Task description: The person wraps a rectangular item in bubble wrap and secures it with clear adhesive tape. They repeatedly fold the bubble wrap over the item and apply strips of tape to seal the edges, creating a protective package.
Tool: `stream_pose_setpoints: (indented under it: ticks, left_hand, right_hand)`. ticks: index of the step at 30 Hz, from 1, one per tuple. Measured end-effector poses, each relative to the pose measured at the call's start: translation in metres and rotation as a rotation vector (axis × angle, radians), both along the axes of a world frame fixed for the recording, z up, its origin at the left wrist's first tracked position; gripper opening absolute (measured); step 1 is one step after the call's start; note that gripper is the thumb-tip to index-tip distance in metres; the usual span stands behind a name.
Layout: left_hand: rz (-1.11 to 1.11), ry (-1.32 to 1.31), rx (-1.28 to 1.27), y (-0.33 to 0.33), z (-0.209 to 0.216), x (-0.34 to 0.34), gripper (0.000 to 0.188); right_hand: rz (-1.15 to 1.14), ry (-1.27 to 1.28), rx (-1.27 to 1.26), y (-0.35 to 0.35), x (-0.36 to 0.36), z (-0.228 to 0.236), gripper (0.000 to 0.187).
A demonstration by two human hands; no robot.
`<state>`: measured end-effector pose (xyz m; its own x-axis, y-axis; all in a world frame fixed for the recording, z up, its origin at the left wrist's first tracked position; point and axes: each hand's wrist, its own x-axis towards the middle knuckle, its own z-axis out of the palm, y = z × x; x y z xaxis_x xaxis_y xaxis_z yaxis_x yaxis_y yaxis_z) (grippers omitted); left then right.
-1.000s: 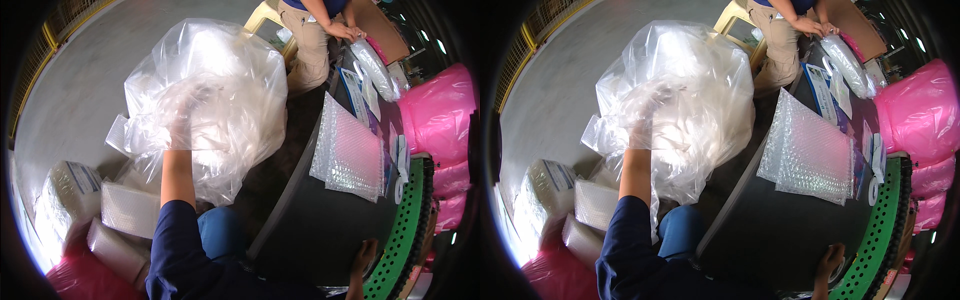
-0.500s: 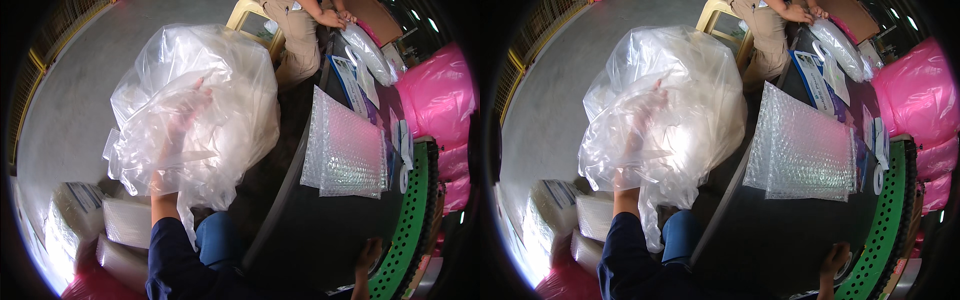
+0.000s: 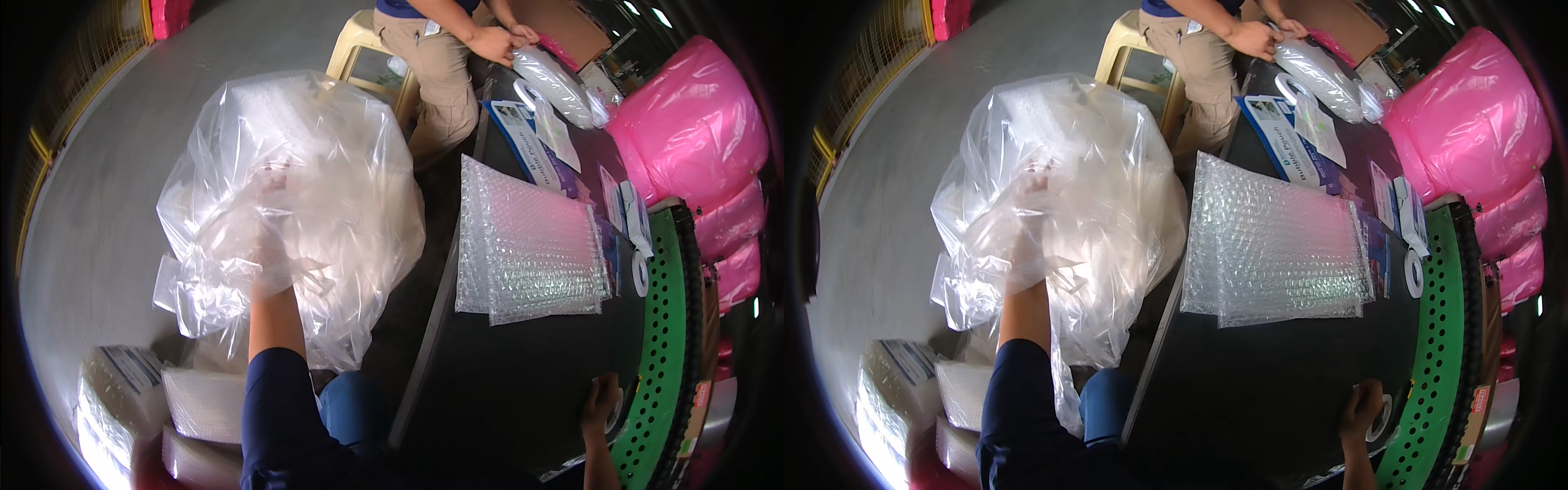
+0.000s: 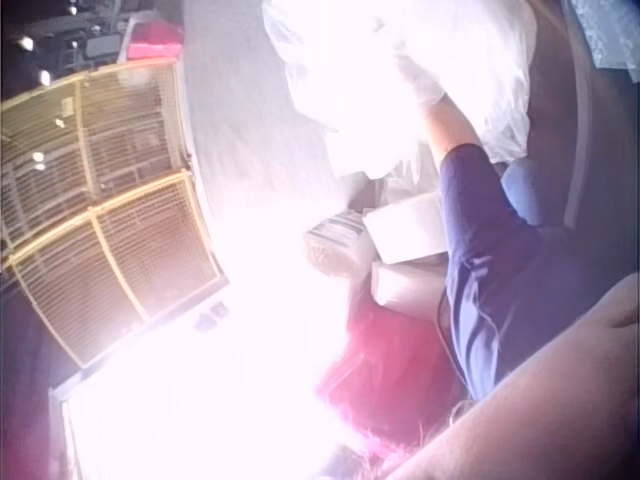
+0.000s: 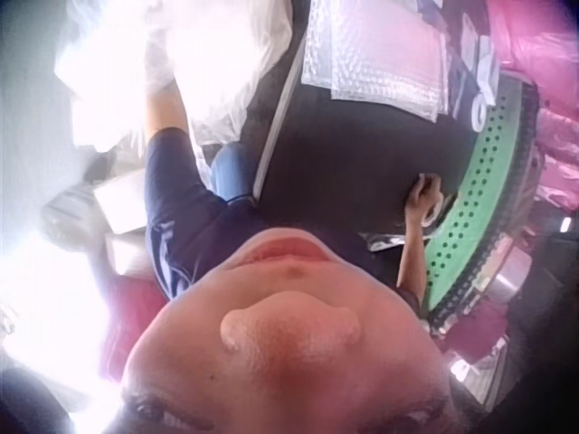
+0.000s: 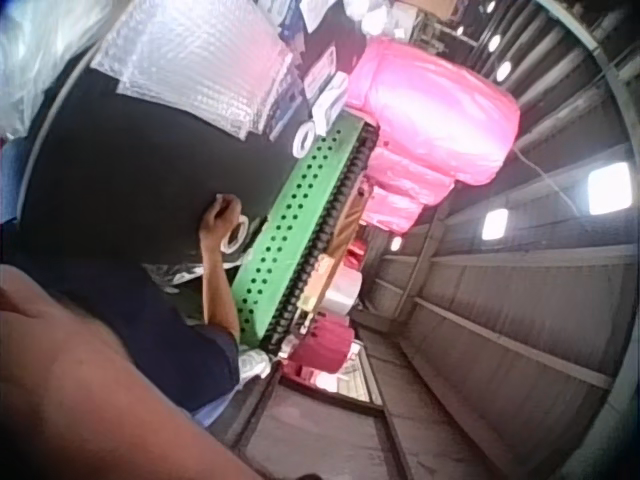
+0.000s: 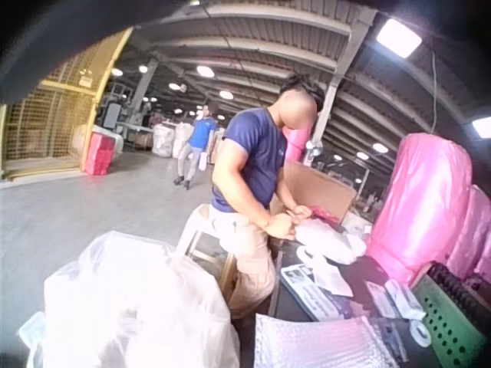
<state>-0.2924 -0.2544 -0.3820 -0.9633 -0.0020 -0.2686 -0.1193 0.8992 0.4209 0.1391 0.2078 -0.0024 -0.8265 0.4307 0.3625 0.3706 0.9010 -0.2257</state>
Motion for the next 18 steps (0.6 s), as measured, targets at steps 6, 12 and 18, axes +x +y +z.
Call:
stream_pose_setpoints:
  ticks: [6, 12, 18]
  left_hand:
    - [-0.041, -0.046, 0.000, -0.009, -0.006, 0.019, 0.063]
    - [-0.083, -0.005, 0.021, -0.027, 0.028, 0.043, 0.066]
    - [0.025, 0.307, 0.173, -0.059, 0.196, 0.057, 0.068]
  right_hand:
    - [-0.023, 0.017, 0.051, -0.003, 0.001, -0.001, 0.003]
    - [-0.045, 0.066, 0.013, -0.001, 0.000, -0.005, 0.007]
    - [-0.081, 0.057, 0.073, -0.002, -0.004, -0.004, 0.003]
